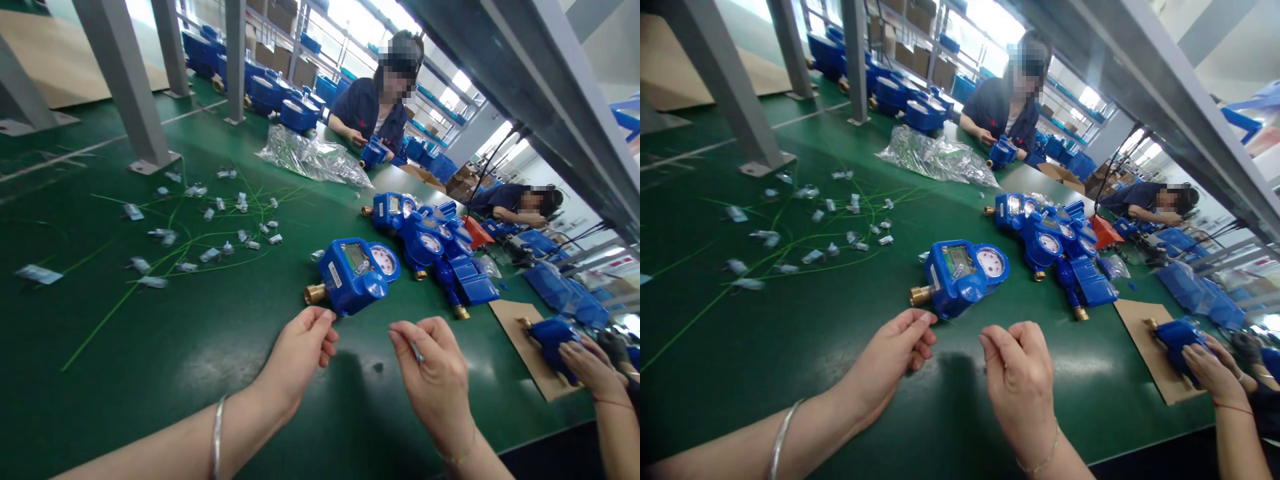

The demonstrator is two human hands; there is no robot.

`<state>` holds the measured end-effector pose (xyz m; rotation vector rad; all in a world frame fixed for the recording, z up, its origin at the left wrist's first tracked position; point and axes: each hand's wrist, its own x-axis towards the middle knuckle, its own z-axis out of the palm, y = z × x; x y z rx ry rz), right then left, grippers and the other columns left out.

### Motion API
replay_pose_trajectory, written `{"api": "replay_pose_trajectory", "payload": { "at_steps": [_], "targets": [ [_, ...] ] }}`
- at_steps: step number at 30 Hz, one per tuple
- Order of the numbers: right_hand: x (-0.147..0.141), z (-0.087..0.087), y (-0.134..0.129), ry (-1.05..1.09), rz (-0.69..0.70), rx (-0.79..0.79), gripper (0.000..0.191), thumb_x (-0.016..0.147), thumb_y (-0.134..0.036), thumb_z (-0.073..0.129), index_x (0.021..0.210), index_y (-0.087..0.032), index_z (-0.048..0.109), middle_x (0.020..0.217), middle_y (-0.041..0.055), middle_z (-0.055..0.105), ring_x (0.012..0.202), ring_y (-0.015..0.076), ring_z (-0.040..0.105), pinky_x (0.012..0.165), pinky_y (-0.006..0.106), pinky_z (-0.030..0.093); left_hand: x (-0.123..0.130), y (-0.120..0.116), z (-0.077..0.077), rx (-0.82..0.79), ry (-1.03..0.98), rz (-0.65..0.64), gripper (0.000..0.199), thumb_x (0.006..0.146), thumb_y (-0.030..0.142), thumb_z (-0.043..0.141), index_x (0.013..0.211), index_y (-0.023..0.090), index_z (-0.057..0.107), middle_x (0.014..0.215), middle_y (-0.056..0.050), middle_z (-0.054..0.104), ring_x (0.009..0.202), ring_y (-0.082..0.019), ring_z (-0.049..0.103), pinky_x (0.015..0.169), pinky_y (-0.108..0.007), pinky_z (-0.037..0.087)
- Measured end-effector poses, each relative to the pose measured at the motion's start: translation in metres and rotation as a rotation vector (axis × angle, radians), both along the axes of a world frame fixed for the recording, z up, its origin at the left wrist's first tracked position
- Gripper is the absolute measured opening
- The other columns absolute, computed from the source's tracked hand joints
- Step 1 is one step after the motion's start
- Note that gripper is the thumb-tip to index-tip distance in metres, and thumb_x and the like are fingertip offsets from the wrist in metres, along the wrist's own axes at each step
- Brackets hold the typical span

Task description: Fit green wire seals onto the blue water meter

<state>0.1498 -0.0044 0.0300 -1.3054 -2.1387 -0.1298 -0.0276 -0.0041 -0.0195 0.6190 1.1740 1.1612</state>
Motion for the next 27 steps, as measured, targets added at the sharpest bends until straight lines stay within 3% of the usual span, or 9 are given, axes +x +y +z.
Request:
{"api": "replay_pose_trajectory", "payload": {
  "at_steps": [5,11,27],
  "targets": [
    [-0.007,0.016,0.006,-0.133,0.010,-0.042,0.011,0.088,-0.021,0.054,0.088,-0.020,0.065,0.072,0.0020,0.048,0.069,0.0143,0.047,0.064,0.029,0.039,-0.005,0.008,-0.005,0.057,0.076,-0.023,0.018,0.086,0.034,0.047,0.088,0.017,0.052,0.069,0.003,0.052,0.049,-0.008,0.048,0.043,-0.019,0.038],
    [-0.010,0.019,0.010,-0.181,0.018,-0.047,0.010,0.087,-0.021,0.055,0.089,-0.020,0.064,0.073,0.0020,0.048,0.069,0.0139,0.046,0.064,0.029,0.038,-0.004,0.007,-0.006,0.130,0.206,-0.092,0.022,0.087,0.034,0.043,0.100,0.018,0.050,0.073,0.002,0.053,0.050,-0.010,0.051,0.044,-0.022,0.042],
    [-0.020,0.025,0.008,-0.247,0.011,-0.034,0.012,0.088,-0.023,0.053,0.087,-0.020,0.064,0.073,0.0023,0.049,0.069,0.0144,0.046,0.065,0.029,0.038,-0.003,0.007,-0.014,0.166,0.244,-0.106,0.022,0.087,0.033,0.042,0.101,0.018,0.050,0.072,0.002,0.054,0.048,-0.011,0.052,0.043,-0.021,0.042]
  ]
}}
